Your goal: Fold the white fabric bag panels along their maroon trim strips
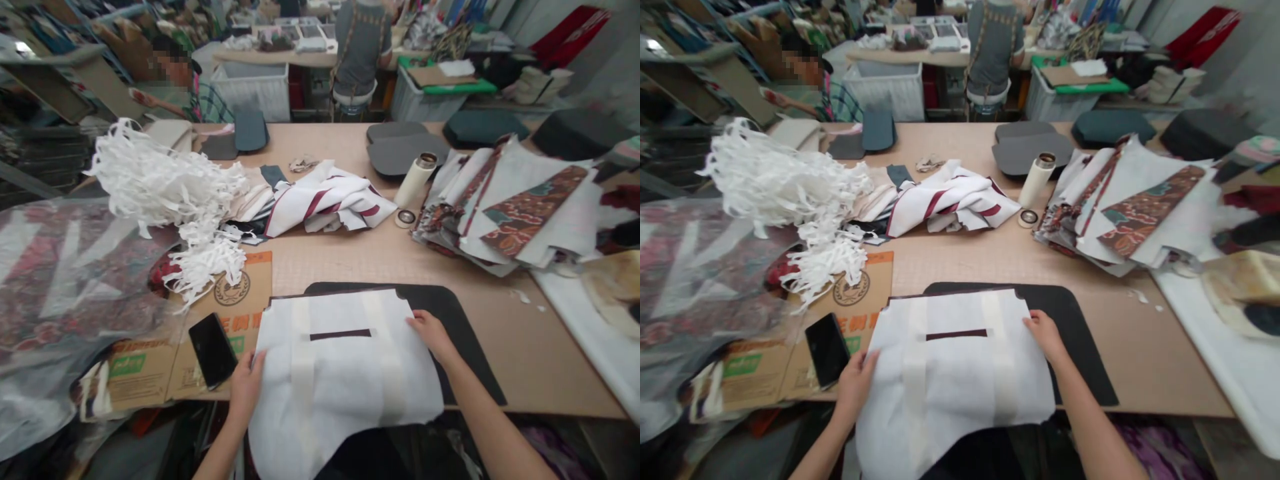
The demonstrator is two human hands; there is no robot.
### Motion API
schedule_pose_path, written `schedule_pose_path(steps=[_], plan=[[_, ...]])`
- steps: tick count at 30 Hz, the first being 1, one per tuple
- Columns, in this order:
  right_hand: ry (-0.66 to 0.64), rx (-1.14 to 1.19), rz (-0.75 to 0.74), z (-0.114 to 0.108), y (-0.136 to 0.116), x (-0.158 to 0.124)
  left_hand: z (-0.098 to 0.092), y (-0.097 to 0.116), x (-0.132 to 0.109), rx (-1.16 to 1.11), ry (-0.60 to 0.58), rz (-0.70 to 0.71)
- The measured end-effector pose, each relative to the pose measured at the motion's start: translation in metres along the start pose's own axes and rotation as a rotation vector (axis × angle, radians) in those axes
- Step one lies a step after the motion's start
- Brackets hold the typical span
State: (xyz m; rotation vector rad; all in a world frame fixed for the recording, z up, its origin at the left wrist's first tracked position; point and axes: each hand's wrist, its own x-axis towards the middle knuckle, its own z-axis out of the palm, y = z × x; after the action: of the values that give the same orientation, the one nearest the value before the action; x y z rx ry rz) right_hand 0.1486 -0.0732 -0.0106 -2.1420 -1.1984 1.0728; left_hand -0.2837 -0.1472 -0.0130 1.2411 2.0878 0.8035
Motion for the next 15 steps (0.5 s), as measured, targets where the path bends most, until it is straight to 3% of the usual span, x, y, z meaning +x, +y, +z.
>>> schedule_pose_path(steps=[4,7,9,12,13,15], plan=[[-0.017,0.176,-0.098,0.004,-0.002,0.003,-0.011,-0.014,-0.017,0.161,-0.010,0.064],[-0.006,0.099,-0.093,0.008,0.006,-0.004,-0.017,-0.035,-0.023,0.284,-0.030,0.072],[0.033,-0.012,-0.094,0.012,0.007,-0.006,-0.016,-0.035,-0.016,0.376,0.067,0.198],[0.088,-0.116,-0.103,0.020,-0.002,-0.004,0.011,-0.001,0.003,0.473,0.215,0.509],[0.108,-0.141,-0.100,0.023,-0.006,-0.003,0.027,0.017,0.010,0.478,0.193,0.618],[0.159,-0.185,-0.098,0.030,-0.014,0.000,0.070,0.059,0.018,0.443,0.016,0.859]])
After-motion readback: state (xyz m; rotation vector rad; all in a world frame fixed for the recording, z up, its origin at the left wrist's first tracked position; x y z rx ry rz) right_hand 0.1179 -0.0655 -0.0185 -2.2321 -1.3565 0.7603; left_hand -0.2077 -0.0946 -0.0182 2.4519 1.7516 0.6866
